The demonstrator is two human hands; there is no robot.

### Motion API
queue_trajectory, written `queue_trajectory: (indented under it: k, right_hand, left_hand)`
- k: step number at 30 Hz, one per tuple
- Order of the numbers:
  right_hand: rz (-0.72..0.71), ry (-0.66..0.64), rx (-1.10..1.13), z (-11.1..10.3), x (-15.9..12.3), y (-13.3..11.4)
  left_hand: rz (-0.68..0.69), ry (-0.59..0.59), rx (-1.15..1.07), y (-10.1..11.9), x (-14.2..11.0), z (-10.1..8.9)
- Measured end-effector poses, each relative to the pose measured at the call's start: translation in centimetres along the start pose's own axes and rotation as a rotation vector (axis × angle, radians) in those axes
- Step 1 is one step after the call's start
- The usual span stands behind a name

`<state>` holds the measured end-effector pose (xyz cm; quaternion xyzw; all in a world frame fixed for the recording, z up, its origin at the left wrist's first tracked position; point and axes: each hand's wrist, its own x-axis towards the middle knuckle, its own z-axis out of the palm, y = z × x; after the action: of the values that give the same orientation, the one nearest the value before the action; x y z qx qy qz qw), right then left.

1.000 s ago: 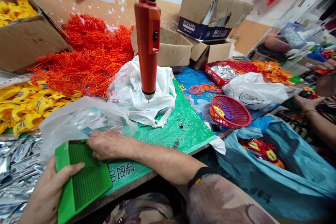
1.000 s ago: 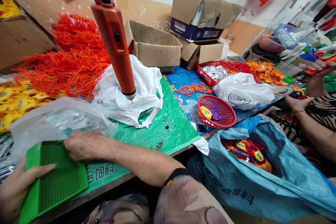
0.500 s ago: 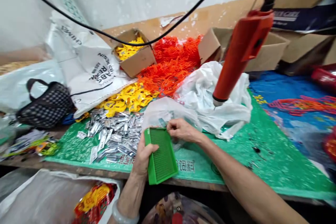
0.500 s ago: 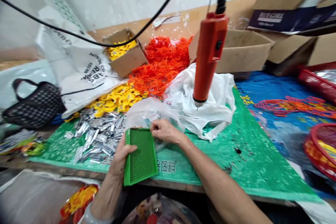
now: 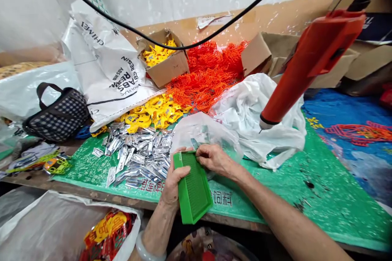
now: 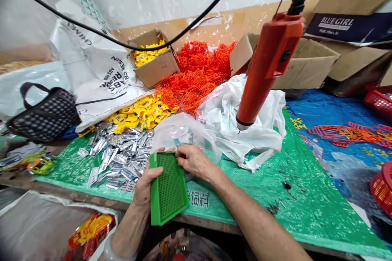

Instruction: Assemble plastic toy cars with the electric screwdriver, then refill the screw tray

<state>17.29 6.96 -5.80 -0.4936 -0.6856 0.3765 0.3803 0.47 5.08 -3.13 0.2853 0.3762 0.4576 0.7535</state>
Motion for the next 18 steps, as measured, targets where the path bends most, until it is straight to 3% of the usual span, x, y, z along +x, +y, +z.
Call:
queue_trajectory:
  k: [5,12,18]
  right_hand:
    - [-0.053,-0.038,-0.148,0.2,0.2,-1.3]
    - [-0.054,-0.154,-0.436,-0.2,1.1,-2.1]
    - [0.024,-0.089,-0.510,0.3,0.5,-2.7]
  left_hand:
    - [-0.050,0.091,0.104,0.8,-0.4,0.7]
    - [-0.072,0.241,0.337,1.6,1.2,1.7]
    - [0.008,0.259,0.384,1.2,1.9,2.8]
